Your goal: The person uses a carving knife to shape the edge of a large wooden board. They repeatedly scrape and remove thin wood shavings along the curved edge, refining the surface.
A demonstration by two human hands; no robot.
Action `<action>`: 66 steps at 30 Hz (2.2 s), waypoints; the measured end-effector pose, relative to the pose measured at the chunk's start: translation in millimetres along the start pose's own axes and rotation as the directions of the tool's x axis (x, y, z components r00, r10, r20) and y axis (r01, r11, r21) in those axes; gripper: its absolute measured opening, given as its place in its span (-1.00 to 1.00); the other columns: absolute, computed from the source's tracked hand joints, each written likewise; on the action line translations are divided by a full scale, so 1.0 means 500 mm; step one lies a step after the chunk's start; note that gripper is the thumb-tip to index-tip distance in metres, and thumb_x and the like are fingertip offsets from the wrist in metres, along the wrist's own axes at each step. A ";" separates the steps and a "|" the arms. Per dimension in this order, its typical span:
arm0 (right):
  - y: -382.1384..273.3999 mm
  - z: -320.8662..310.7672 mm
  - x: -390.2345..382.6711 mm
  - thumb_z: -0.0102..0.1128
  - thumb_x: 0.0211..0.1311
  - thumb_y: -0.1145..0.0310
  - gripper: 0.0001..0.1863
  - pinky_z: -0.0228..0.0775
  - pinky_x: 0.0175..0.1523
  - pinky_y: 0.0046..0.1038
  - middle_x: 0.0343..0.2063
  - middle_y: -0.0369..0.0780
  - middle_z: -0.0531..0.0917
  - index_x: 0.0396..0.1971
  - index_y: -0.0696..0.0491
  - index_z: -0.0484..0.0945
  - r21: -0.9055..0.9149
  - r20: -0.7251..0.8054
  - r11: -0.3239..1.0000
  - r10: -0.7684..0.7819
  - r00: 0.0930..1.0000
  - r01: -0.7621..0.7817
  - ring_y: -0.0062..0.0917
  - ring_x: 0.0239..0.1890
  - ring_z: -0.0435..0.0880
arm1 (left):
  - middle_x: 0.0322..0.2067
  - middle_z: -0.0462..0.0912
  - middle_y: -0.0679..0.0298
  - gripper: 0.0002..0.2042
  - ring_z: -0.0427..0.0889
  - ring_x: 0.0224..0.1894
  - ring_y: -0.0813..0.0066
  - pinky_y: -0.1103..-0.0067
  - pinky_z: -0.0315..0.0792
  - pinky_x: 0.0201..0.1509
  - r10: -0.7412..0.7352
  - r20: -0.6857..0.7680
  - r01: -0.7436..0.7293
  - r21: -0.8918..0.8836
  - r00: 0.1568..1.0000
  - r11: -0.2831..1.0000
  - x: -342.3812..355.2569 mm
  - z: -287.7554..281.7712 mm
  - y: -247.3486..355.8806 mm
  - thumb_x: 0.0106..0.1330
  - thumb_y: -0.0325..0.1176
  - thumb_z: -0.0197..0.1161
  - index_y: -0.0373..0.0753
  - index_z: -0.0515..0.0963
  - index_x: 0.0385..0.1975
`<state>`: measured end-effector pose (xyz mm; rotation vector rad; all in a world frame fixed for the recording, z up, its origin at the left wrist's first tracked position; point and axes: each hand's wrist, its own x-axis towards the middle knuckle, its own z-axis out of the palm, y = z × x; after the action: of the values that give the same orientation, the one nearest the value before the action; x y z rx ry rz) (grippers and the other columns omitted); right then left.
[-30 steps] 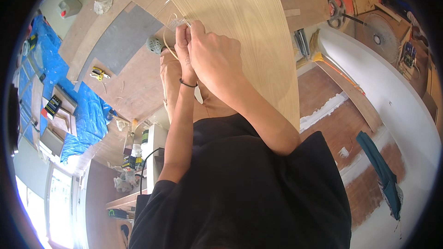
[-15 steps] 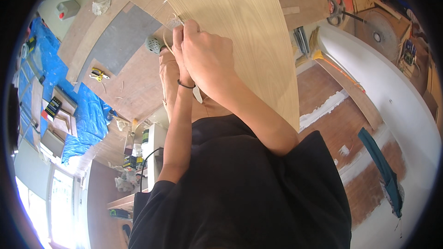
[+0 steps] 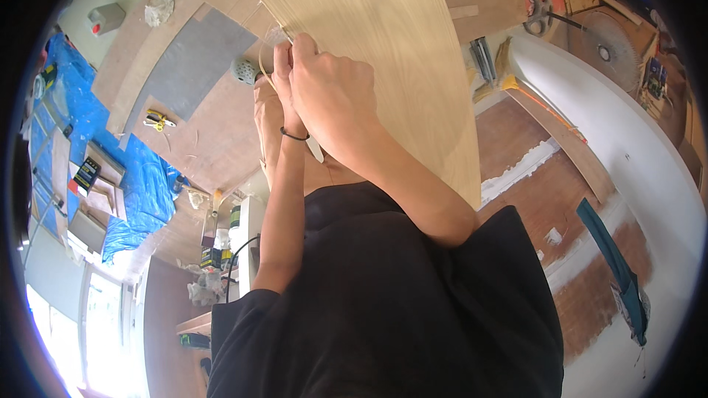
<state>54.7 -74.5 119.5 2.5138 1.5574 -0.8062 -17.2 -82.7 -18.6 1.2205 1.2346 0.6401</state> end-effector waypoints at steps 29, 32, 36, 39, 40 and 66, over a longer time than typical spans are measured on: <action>0.025 0.043 -0.011 0.02 0.30 0.33 -0.84 0.36 -0.63 -0.32 -0.62 -0.19 0.61 -0.29 0.12 0.39 0.068 -0.142 0.997 -0.033 0.989 0.043 -0.31 -0.67 0.59 | -0.65 0.36 0.16 -0.96 0.22 -0.63 0.50 0.57 0.25 -0.54 0.087 -0.023 -0.088 -0.036 0.996 0.995 -0.005 -0.001 0.011 0.38 -0.46 0.04 -0.23 0.37 -0.24; 0.024 0.041 -0.010 0.02 0.29 0.32 -0.84 0.36 -0.63 -0.32 -0.63 -0.20 0.61 -0.30 0.12 0.39 0.065 -0.143 0.997 -0.036 0.989 0.045 -0.31 -0.67 0.59 | -0.64 0.39 0.16 -0.95 0.25 -0.62 0.49 0.57 0.26 -0.53 0.103 -0.023 -0.104 -0.031 0.994 0.994 -0.006 -0.002 0.012 0.39 -0.45 0.03 -0.23 0.37 -0.23; 0.024 0.040 -0.010 0.04 0.28 0.33 -0.84 0.35 -0.64 -0.33 -0.63 -0.20 0.61 -0.31 0.12 0.39 0.064 -0.147 0.997 -0.038 0.988 0.048 -0.31 -0.67 0.59 | -0.62 0.42 0.15 -0.95 0.28 -0.61 0.48 0.56 0.28 -0.52 0.070 -0.011 -0.070 0.002 0.997 0.998 -0.005 -0.002 0.011 0.40 -0.44 0.01 -0.23 0.36 -0.22; 0.030 0.045 -0.007 0.05 0.27 0.33 -0.84 0.35 -0.64 -0.32 -0.68 -0.19 0.59 -0.32 0.12 0.39 0.078 -0.187 0.993 -0.073 0.980 0.089 -0.31 -0.68 0.59 | -0.61 0.41 0.15 -0.94 0.29 -0.59 0.48 0.56 0.28 -0.51 0.072 -0.021 -0.072 0.009 0.997 0.997 -0.006 0.000 0.013 0.40 -0.44 0.01 -0.23 0.36 -0.21; 0.029 0.042 -0.006 0.05 0.27 0.33 -0.84 0.34 -0.64 -0.32 -0.69 -0.19 0.58 -0.32 0.12 0.39 0.076 -0.155 0.994 -0.065 0.986 0.077 -0.30 -0.68 0.59 | -0.61 0.41 0.16 -0.94 0.29 -0.58 0.49 0.57 0.27 -0.51 0.068 -0.026 -0.068 0.002 0.997 0.998 -0.007 0.001 0.011 0.39 -0.45 0.01 -0.24 0.36 -0.21; 0.015 0.025 0.015 -0.01 0.29 0.28 -0.82 0.40 -0.54 -0.21 -0.73 -0.11 0.57 -0.34 0.10 0.37 0.041 -0.050 0.999 -0.021 0.999 0.023 -0.19 -0.64 0.61 | -0.57 0.38 0.20 -0.82 0.31 -0.55 0.43 0.58 0.30 -0.45 0.053 -0.011 -0.053 -0.035 0.999 0.998 -0.020 0.007 -0.002 0.25 -0.49 0.15 -0.27 0.34 -0.19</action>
<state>58.9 -76.2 103.8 2.5696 1.6029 -0.7932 -17.2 -93.2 -16.3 1.2251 1.1981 0.7050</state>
